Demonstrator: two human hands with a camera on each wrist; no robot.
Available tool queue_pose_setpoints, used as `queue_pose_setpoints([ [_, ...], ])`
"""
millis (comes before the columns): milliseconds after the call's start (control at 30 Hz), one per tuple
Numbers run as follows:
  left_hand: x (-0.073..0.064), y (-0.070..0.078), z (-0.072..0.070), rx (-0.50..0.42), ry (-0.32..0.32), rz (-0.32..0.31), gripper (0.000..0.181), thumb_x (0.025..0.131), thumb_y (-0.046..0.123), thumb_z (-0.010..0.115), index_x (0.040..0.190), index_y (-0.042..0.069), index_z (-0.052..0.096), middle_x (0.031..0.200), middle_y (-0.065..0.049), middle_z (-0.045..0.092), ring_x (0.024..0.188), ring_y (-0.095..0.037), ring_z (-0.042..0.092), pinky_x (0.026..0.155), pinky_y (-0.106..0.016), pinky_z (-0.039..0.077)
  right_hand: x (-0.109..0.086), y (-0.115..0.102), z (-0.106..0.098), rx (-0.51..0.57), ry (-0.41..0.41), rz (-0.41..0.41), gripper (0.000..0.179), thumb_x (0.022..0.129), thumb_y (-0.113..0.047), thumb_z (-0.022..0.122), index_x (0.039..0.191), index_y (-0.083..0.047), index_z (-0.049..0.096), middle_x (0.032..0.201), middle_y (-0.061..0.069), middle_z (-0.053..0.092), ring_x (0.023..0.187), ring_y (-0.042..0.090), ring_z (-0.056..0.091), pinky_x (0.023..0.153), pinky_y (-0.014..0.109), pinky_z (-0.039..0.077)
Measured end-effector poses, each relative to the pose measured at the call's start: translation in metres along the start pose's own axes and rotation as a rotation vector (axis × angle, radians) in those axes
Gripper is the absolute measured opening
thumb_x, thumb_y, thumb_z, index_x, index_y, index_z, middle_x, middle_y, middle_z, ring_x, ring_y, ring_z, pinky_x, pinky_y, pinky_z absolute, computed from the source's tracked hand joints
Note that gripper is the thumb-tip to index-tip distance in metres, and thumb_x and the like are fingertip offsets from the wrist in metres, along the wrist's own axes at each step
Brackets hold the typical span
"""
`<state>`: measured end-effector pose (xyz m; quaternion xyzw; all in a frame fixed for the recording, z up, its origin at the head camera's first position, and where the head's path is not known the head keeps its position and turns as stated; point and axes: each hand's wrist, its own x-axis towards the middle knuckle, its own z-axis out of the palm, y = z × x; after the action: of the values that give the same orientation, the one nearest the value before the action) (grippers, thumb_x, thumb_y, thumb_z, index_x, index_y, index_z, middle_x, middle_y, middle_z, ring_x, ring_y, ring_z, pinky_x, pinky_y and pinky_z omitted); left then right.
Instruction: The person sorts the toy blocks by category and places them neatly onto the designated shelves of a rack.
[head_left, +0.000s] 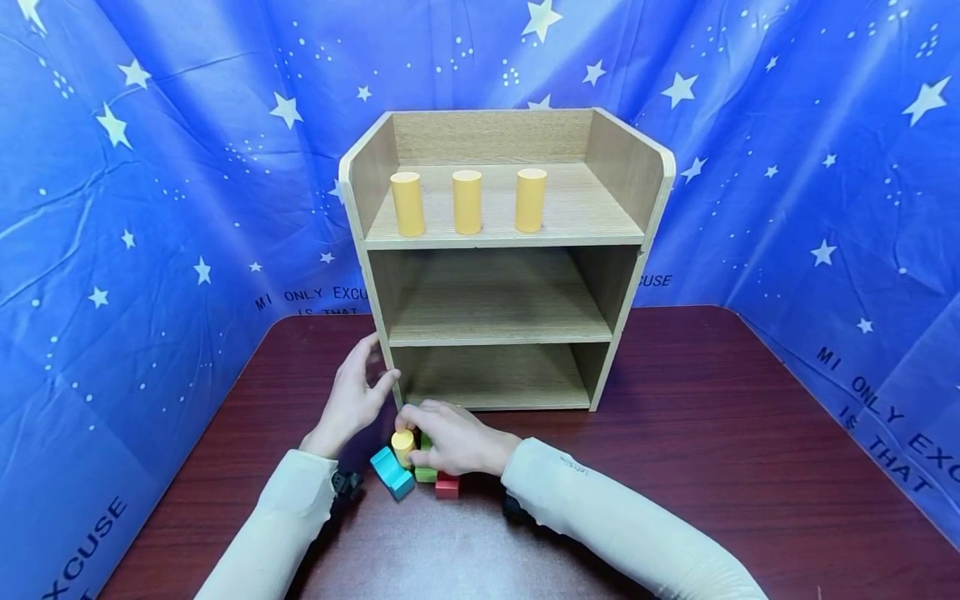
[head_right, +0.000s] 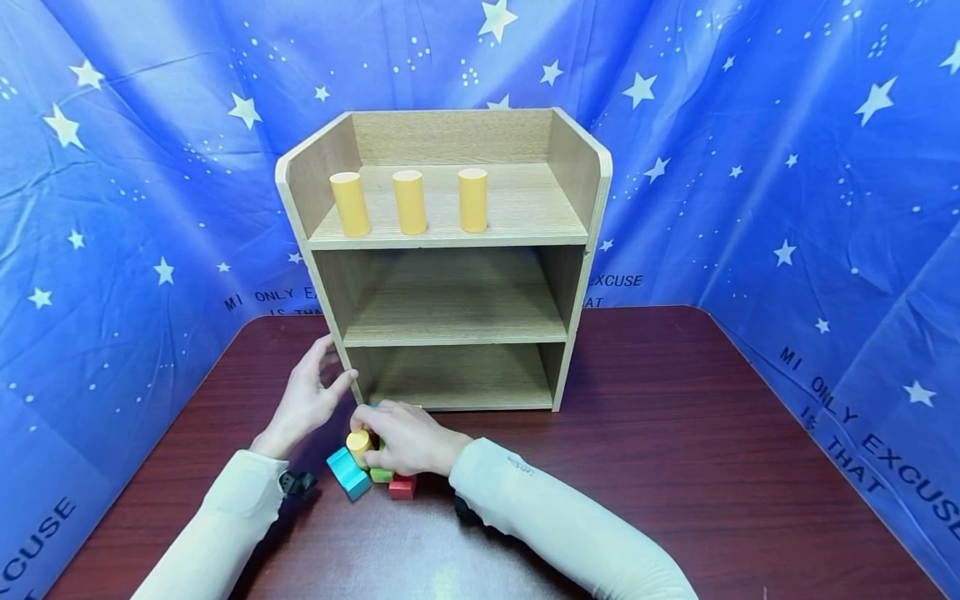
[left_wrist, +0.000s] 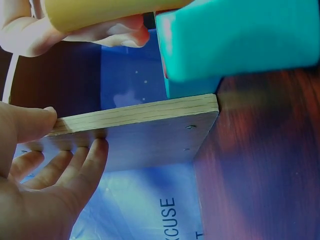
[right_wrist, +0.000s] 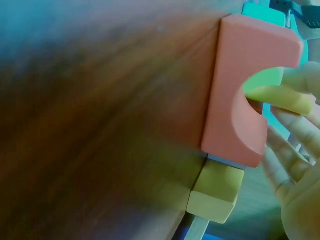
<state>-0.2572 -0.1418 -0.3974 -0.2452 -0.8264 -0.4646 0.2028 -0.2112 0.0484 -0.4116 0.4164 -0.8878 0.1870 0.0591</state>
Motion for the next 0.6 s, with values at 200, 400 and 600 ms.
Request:
queue_pose_setpoints([
  [200,0.0003,-0.0009,0.0001,0.004,-0.001,-0.004,0.061,0.085,-0.004,0.067,0.140,0.007,0.042,0.119,-0.015,0.057,0.103,-0.028,0.061,0.078,-0.043,0.055,-0.0011,-0.0001,-0.0023,0.084,0.014,0.003,0.032,0.084,-0.029,0.073,0.109,-0.021,0.056,0.102,-0.011,0.060,0.097,0.006,0.056,0.082,0.020,0.046],
  [400,0.0007,-0.0009,-0.0001,0.001,0.001,-0.001,0.061,0.085,-0.004,0.067,0.140,0.008,0.043,0.118,-0.013,0.058,0.102,-0.027,0.062,0.078,-0.043,0.055,-0.0006,0.0002,-0.0029,0.157,0.059,-0.040,0.031,0.083,-0.025,0.073,0.108,-0.019,0.055,0.100,-0.009,0.059,0.093,0.008,0.058,0.081,0.016,0.044],
  [600,0.0006,0.0002,0.0001,-0.001,0.001,0.000,0.061,0.085,-0.004,0.067,0.140,0.007,0.043,0.118,-0.014,0.058,0.102,-0.027,0.062,0.078,-0.043,0.055,0.0020,0.0004,-0.0057,0.233,0.143,-0.118,0.028,0.082,-0.016,0.071,0.104,-0.015,0.054,0.096,-0.008,0.057,0.090,0.005,0.056,0.081,0.019,0.049],
])
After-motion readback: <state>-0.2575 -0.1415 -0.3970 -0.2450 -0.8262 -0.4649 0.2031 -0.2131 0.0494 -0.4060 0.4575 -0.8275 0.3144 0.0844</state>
